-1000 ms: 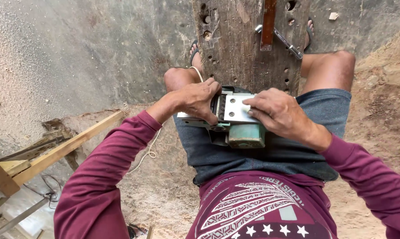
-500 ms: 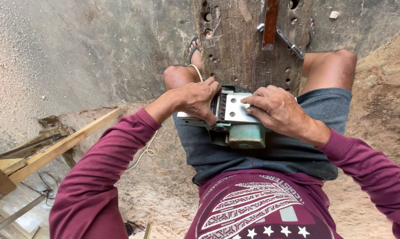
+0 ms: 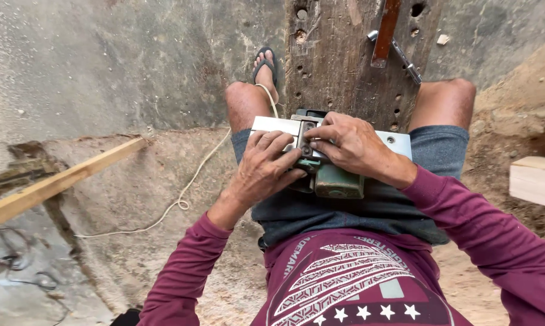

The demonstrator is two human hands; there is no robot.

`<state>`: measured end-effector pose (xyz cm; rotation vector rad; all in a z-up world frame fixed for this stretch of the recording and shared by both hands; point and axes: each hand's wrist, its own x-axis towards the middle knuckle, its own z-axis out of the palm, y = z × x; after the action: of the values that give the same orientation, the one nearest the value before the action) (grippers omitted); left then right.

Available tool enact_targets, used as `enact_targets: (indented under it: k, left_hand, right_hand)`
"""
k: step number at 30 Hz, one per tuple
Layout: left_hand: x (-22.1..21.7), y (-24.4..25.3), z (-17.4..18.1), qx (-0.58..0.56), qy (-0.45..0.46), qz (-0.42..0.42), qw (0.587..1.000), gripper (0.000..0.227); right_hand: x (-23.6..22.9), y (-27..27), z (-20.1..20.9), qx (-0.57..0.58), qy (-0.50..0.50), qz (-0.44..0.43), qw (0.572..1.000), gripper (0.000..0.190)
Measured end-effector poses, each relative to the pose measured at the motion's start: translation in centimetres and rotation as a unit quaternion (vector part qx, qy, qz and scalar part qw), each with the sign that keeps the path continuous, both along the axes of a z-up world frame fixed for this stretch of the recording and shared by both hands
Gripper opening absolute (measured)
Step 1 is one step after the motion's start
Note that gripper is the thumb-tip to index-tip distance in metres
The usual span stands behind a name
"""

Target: Adjusting and securing the components of an electric handheld wood planer using tools like a wrench and try square.

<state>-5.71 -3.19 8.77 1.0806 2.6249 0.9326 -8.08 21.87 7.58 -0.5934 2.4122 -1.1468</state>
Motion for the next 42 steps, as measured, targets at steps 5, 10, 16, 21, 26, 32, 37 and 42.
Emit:
enact_targets:
  k: [5,10,16,21,26,32,37,42]
  left_hand:
    - [0.7,-0.5,-1.2,0.031,-0.009,0.015,0.999,0.052]
    - [2.1,-0.3,-2.3,0.051,-0.006,0.069,0.996,0.071]
    - [3.7,-0.1,-3.8,0.089,0.011,0.158,0.983,0.078]
    - [4.0,-0.4,-4.0,0.111,-0.004,0.166,0.980,0.078]
    - [4.3,-0.6,-4.1,0.123,-0.010,0.166,0.978,0.076]
    - [3.9,-0.3,-3.5,0.118,-0.003,0.172,0.978,0.076]
    - [4.3,-0.2,-3.1,0.105,0.002,0.177,0.979,0.078]
    - [4.3,0.7,-2.0,0.098,-0.018,0.210,0.973,0.074]
  right_hand:
    - [0.9,-0.9,0.7,-0.015,-0.004,-0.027,1.000,0.019]
    - [0.8,-1.8,1.4,0.094,-0.040,-0.019,0.995,0.020]
    - [1.0,-2.6,1.4,0.093,-0.021,0.002,0.995,0.016]
    - [0.4,-2.8,1.3,0.041,0.015,0.064,0.997,0.012]
    - [-0.5,-3.0,0.4,0.004,0.008,0.093,0.996,0.012]
    - [-5.2,1.4,-0.8,-0.026,0.045,0.022,0.998,0.011]
    - [-9.6,10.9,-5.6,0.123,0.094,-0.204,0.967,0.005]
    - [-6.5,10.8,-8.6,0.235,-0.029,-0.195,0.952,0.018]
